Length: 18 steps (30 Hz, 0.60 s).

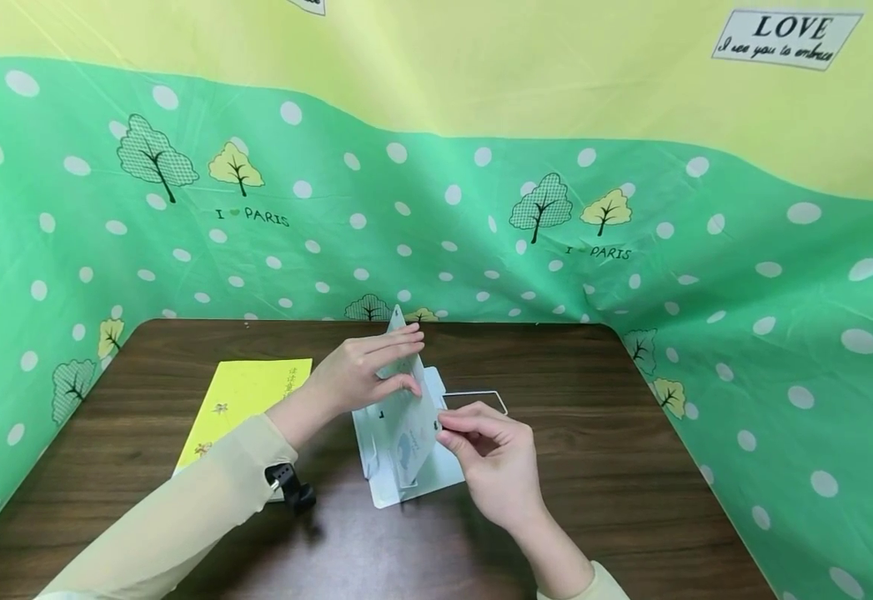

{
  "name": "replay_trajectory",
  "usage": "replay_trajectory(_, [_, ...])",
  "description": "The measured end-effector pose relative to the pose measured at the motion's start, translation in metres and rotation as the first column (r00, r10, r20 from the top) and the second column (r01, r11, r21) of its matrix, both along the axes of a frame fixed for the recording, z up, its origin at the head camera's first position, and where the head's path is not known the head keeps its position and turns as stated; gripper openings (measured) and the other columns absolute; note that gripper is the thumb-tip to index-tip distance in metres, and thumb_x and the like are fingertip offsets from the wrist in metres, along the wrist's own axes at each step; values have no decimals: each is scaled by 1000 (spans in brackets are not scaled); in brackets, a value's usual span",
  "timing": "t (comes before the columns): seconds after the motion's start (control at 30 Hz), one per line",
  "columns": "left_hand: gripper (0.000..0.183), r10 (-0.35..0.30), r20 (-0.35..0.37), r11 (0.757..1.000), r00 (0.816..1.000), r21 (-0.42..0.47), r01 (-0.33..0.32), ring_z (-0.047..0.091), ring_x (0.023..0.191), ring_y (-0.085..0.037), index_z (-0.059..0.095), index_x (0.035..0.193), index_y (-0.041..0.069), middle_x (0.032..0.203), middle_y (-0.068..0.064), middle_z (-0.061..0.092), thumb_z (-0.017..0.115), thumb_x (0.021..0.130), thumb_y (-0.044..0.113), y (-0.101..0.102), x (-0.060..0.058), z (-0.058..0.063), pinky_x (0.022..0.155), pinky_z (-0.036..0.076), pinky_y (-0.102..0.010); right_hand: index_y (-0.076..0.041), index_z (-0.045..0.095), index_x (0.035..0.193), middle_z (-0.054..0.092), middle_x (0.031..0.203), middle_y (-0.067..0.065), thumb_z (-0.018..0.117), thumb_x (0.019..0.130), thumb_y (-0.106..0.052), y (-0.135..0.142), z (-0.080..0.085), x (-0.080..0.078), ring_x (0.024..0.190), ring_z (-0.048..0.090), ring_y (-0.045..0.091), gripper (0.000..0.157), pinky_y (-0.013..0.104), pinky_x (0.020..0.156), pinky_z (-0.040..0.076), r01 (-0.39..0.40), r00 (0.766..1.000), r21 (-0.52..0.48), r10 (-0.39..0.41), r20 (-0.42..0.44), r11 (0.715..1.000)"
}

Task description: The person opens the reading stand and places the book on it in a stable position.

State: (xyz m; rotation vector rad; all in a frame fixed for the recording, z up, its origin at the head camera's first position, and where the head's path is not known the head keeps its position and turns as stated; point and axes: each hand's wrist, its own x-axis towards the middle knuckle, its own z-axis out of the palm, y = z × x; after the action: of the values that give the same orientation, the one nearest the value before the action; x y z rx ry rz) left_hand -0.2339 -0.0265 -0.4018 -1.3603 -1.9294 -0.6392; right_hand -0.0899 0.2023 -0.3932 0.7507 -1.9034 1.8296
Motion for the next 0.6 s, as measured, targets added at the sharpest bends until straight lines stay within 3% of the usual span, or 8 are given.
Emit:
replay_trajectory(0.2, [61, 1, -2, 1000, 1000, -28, -1, 61, 134, -21, 74, 131, 2, 139, -11, 68, 88, 86, 40, -3, -2, 2, 107, 48, -28, 13, 78, 99, 74, 95, 25, 80, 79, 23, -5, -1, 3, 86, 74, 17, 23, 21, 65, 57, 56, 996, 33, -58, 61, 998])
replay_trajectory(0.6, [64, -46, -13, 996, 999, -80, 45, 61, 133, -23, 72, 133, 2, 140, -12, 68, 86, 86, 44, -10, -8, 7, 110, 46, -30, 13, 78, 104, 74, 94, 24, 79, 81, 23, -24, 2, 11, 86, 74, 16, 24, 23, 71, 60, 87, 994, 21, -88, 61, 996])
